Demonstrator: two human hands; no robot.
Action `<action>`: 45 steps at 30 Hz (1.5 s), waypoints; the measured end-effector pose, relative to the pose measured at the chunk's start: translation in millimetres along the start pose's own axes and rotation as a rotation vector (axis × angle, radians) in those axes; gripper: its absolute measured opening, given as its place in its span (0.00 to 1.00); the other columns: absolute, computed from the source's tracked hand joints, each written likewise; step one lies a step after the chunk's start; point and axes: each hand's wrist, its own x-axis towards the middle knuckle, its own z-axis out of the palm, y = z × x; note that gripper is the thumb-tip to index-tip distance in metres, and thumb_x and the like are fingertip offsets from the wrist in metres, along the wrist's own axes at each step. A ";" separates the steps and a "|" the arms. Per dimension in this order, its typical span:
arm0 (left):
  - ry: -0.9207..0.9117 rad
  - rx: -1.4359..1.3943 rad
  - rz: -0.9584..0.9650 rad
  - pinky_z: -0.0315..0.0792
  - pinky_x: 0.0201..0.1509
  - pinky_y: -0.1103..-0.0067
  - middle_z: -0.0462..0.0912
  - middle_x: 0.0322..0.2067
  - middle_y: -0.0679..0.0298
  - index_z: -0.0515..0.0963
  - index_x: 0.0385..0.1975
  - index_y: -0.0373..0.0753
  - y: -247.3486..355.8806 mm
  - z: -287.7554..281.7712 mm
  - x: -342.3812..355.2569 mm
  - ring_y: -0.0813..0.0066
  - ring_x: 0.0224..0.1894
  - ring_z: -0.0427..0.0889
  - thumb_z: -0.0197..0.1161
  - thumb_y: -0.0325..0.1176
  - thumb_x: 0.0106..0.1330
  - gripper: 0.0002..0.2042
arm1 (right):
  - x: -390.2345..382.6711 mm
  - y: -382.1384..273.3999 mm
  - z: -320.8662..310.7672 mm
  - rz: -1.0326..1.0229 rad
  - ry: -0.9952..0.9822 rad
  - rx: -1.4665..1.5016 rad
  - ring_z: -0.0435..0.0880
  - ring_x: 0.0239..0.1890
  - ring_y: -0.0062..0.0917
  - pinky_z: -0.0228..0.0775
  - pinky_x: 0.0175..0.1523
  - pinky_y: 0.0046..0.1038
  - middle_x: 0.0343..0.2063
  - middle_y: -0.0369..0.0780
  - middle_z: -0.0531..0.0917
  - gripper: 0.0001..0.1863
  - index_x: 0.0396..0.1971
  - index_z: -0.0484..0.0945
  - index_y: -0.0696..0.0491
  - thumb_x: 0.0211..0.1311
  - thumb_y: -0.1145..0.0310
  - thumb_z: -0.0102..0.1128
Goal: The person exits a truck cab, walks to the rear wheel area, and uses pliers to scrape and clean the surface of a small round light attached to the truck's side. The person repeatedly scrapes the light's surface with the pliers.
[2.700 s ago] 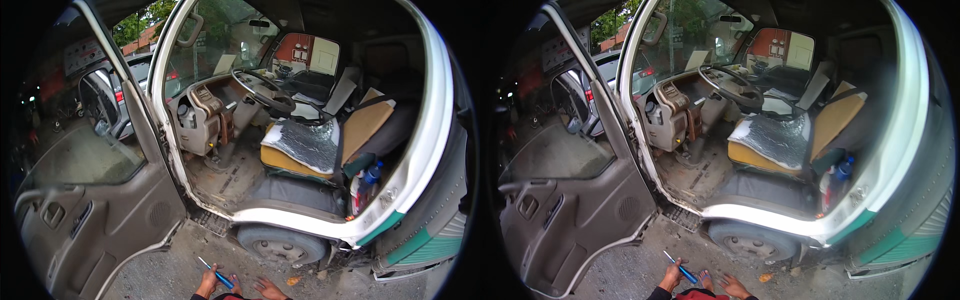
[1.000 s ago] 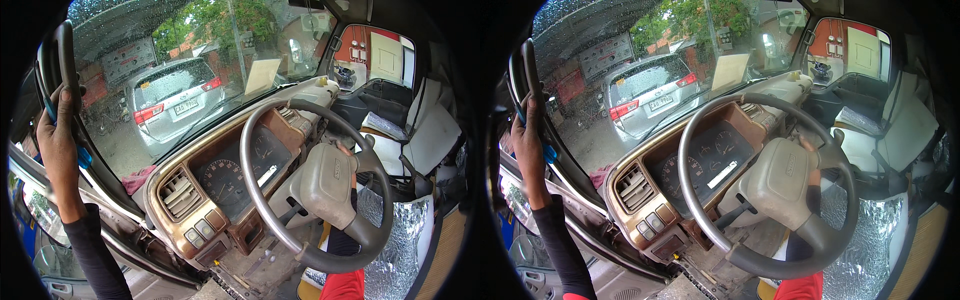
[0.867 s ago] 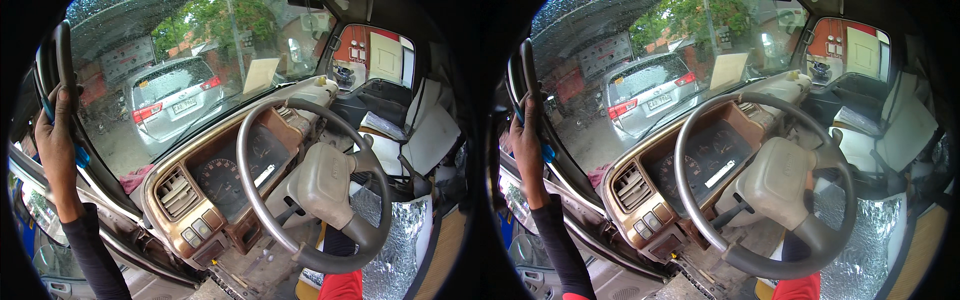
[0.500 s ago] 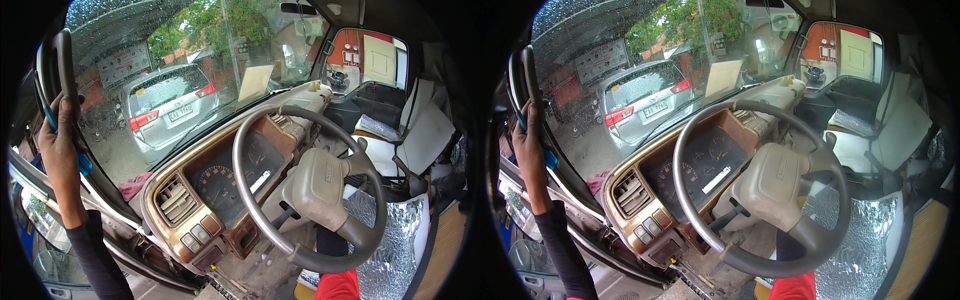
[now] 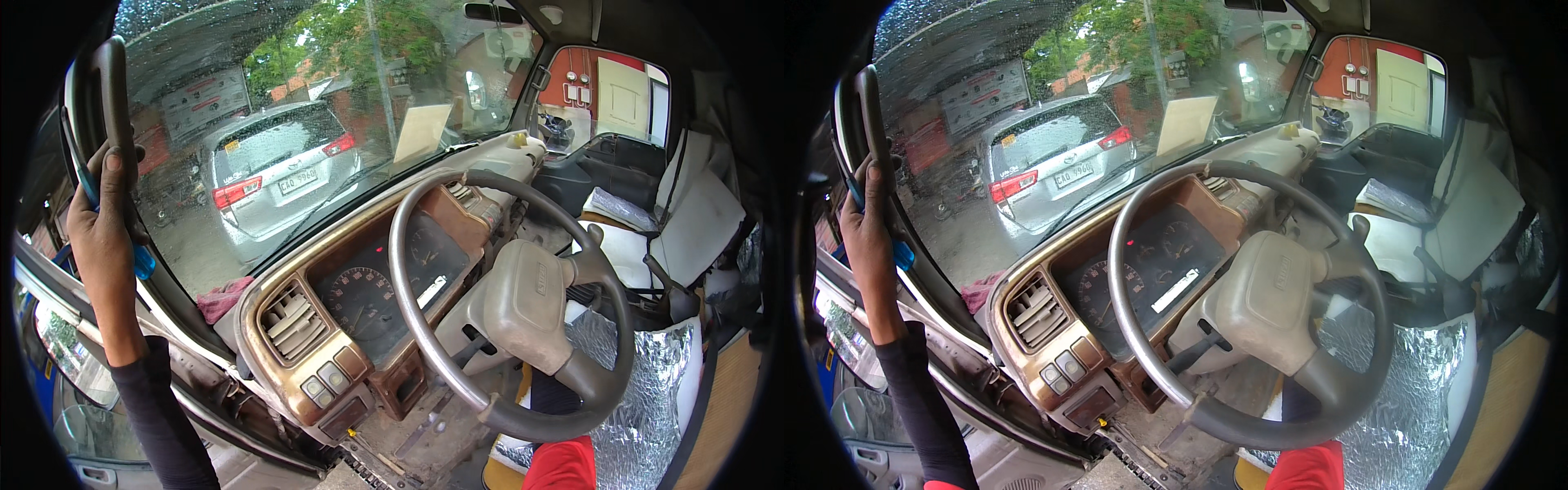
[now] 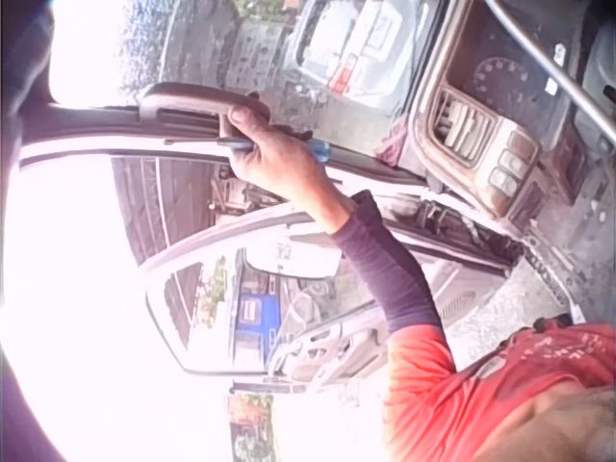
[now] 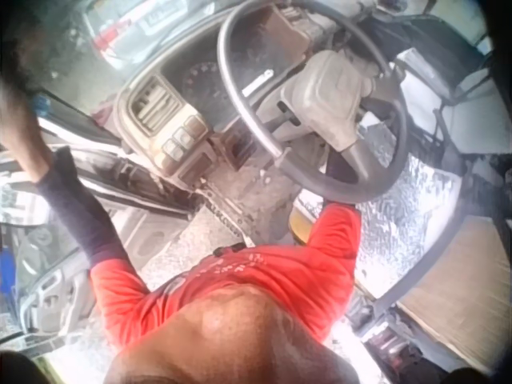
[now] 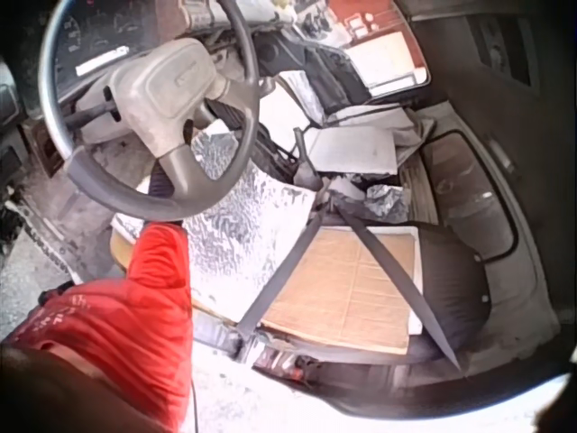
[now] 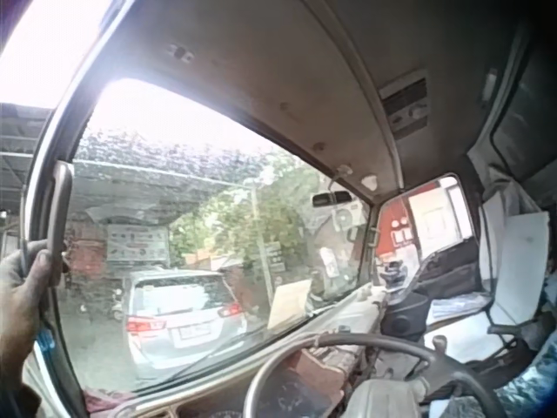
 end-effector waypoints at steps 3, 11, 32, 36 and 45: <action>-0.009 0.011 0.005 0.72 0.61 0.78 0.89 0.47 0.57 0.80 0.60 0.34 7.3 -1.7 2.0 0.77 0.51 0.84 0.60 0.47 0.78 0.23 | 2.9 1.3 0.9 0.012 -0.013 0.003 0.91 0.37 0.44 0.86 0.46 0.45 0.37 0.50 0.89 0.32 0.43 0.86 0.56 0.69 0.38 0.55; 0.047 0.023 -0.044 0.72 0.57 0.81 0.89 0.43 0.60 0.81 0.60 0.35 7.6 0.7 -0.5 0.80 0.48 0.84 0.62 0.48 0.77 0.23 | -3.3 -7.6 3.0 0.023 -0.003 -0.031 0.91 0.36 0.44 0.86 0.46 0.45 0.38 0.50 0.89 0.32 0.43 0.86 0.56 0.69 0.37 0.55; 0.035 0.016 -0.008 0.71 0.61 0.75 0.90 0.45 0.59 0.80 0.60 0.35 5.7 3.3 0.4 0.76 0.49 0.83 0.61 0.50 0.77 0.24 | -6.3 -19.2 -1.2 0.018 -0.038 -0.029 0.90 0.36 0.44 0.85 0.46 0.45 0.38 0.49 0.89 0.33 0.42 0.85 0.57 0.70 0.37 0.53; 0.046 0.072 0.056 0.75 0.51 0.79 0.90 0.44 0.61 0.81 0.60 0.35 3.2 1.6 2.3 0.79 0.41 0.84 0.61 0.48 0.78 0.23 | -0.6 -19.5 4.3 0.035 -0.044 -0.042 0.90 0.36 0.44 0.85 0.46 0.45 0.38 0.49 0.89 0.33 0.42 0.85 0.57 0.70 0.37 0.53; -0.028 -0.068 -0.135 0.74 0.56 0.80 0.89 0.44 0.60 0.79 0.61 0.33 29.9 5.1 -5.1 0.78 0.47 0.84 0.61 0.44 0.78 0.22 | 4.3 -22.3 22.0 0.167 0.015 -0.122 0.91 0.36 0.43 0.85 0.48 0.42 0.37 0.49 0.89 0.34 0.41 0.85 0.58 0.71 0.38 0.52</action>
